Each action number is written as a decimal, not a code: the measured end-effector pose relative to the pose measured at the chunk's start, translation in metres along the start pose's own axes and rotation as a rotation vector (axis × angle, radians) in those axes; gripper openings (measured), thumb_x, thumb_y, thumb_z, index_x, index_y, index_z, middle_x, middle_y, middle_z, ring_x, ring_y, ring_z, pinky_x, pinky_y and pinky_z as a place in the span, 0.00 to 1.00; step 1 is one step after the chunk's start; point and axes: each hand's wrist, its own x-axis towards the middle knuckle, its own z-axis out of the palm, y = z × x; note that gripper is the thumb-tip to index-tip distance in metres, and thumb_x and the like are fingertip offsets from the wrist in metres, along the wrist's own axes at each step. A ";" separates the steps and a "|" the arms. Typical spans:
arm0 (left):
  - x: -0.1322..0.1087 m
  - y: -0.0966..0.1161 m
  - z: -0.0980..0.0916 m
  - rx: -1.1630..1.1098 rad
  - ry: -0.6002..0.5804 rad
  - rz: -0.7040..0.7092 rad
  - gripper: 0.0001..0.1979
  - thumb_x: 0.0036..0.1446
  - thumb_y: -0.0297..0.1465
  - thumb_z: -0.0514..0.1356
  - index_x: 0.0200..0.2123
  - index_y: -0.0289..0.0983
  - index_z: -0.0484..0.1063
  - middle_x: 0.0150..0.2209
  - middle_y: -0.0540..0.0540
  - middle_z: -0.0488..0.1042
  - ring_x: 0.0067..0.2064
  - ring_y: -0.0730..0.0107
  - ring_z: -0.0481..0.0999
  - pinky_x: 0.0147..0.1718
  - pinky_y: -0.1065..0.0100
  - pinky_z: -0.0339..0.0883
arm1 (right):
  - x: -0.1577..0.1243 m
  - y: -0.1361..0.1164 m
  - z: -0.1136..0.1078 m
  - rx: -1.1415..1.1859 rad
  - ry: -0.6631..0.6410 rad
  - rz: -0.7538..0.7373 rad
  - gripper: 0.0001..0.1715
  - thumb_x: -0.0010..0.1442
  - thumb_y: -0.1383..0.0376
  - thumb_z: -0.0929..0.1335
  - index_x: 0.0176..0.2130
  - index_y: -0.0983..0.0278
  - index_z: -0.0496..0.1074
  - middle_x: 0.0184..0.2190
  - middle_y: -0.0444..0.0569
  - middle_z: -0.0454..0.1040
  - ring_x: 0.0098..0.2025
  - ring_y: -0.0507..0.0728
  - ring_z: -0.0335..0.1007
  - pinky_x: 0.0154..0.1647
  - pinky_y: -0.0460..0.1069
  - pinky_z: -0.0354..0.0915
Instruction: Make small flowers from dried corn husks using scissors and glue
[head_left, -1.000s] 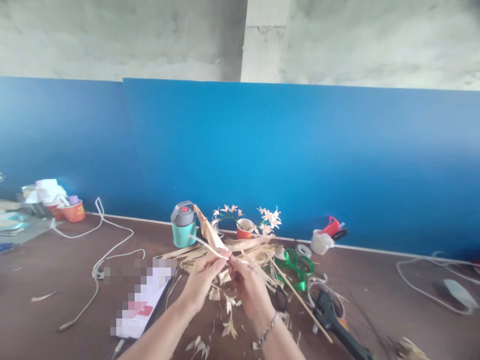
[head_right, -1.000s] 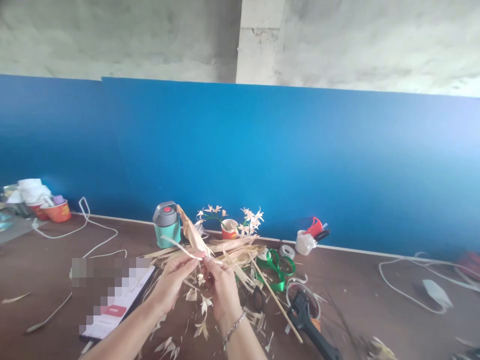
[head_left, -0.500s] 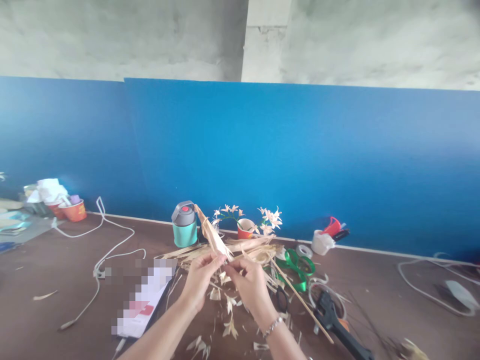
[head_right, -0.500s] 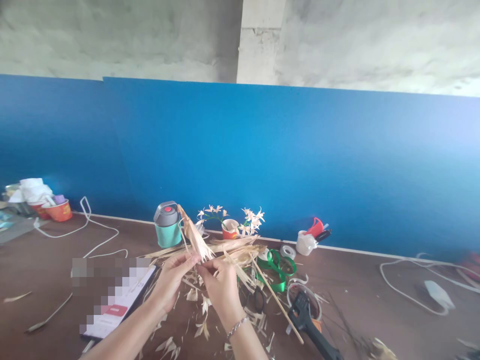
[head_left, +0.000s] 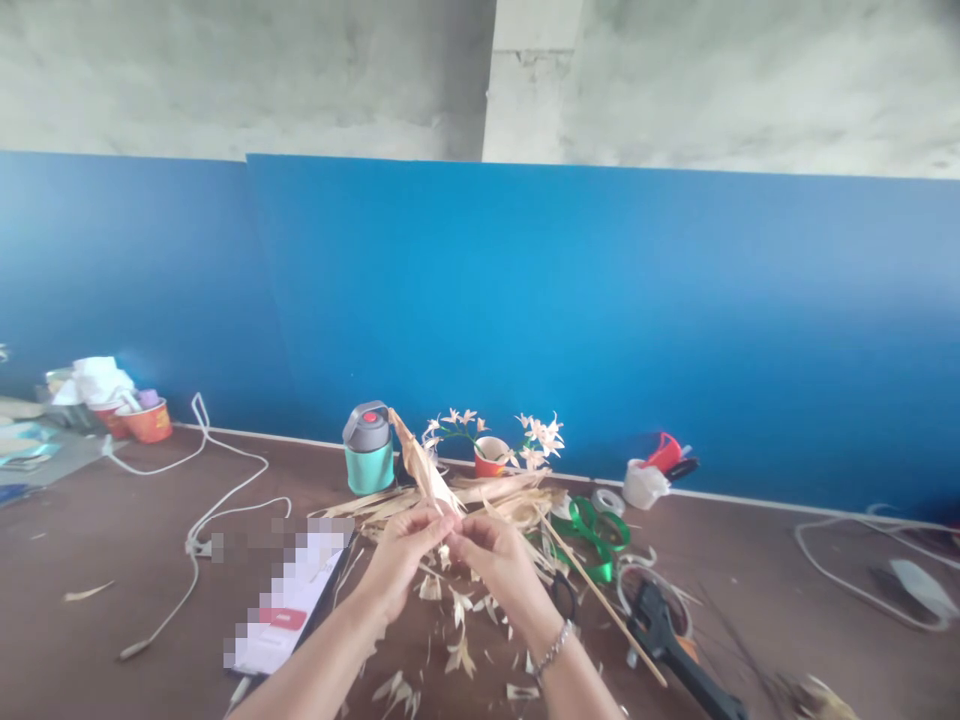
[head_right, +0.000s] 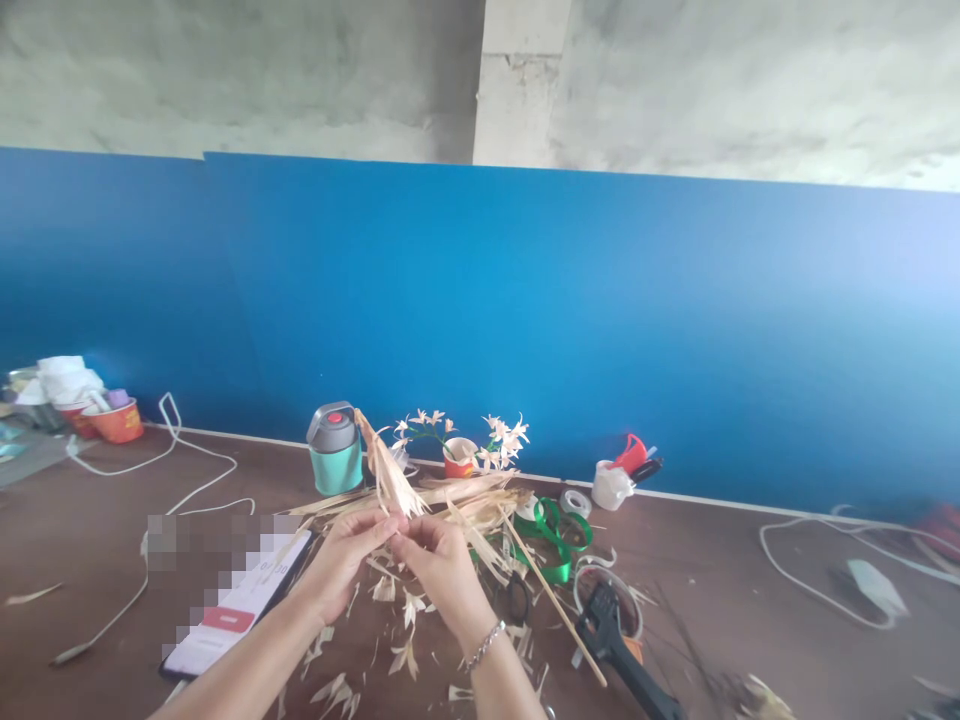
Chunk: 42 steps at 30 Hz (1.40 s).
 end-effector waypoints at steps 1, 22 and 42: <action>0.000 0.000 0.000 0.003 0.013 -0.001 0.13 0.46 0.36 0.65 0.17 0.35 0.72 0.24 0.48 0.72 0.31 0.66 0.69 0.35 0.68 0.60 | 0.000 0.000 0.001 -0.028 0.021 -0.001 0.19 0.45 0.52 0.71 0.24 0.67 0.71 0.15 0.40 0.64 0.16 0.46 0.51 0.16 0.43 0.50; 0.001 -0.006 0.002 0.013 0.074 -0.016 0.15 0.45 0.38 0.65 0.16 0.36 0.68 0.21 0.51 0.67 0.26 0.70 0.66 0.28 0.71 0.58 | -0.001 0.002 0.004 -0.195 0.004 -0.068 0.12 0.52 0.62 0.65 0.23 0.66 0.73 0.20 0.45 0.72 0.24 0.52 0.63 0.24 0.45 0.57; 0.004 -0.014 -0.002 -0.003 0.188 -0.016 0.11 0.43 0.38 0.66 0.29 0.37 0.79 0.36 0.45 0.78 0.43 0.59 0.72 0.43 0.67 0.60 | -0.004 -0.009 -0.010 -0.334 -0.063 -0.032 0.15 0.51 0.68 0.62 0.19 0.65 0.72 0.18 0.46 0.73 0.22 0.52 0.65 0.23 0.45 0.57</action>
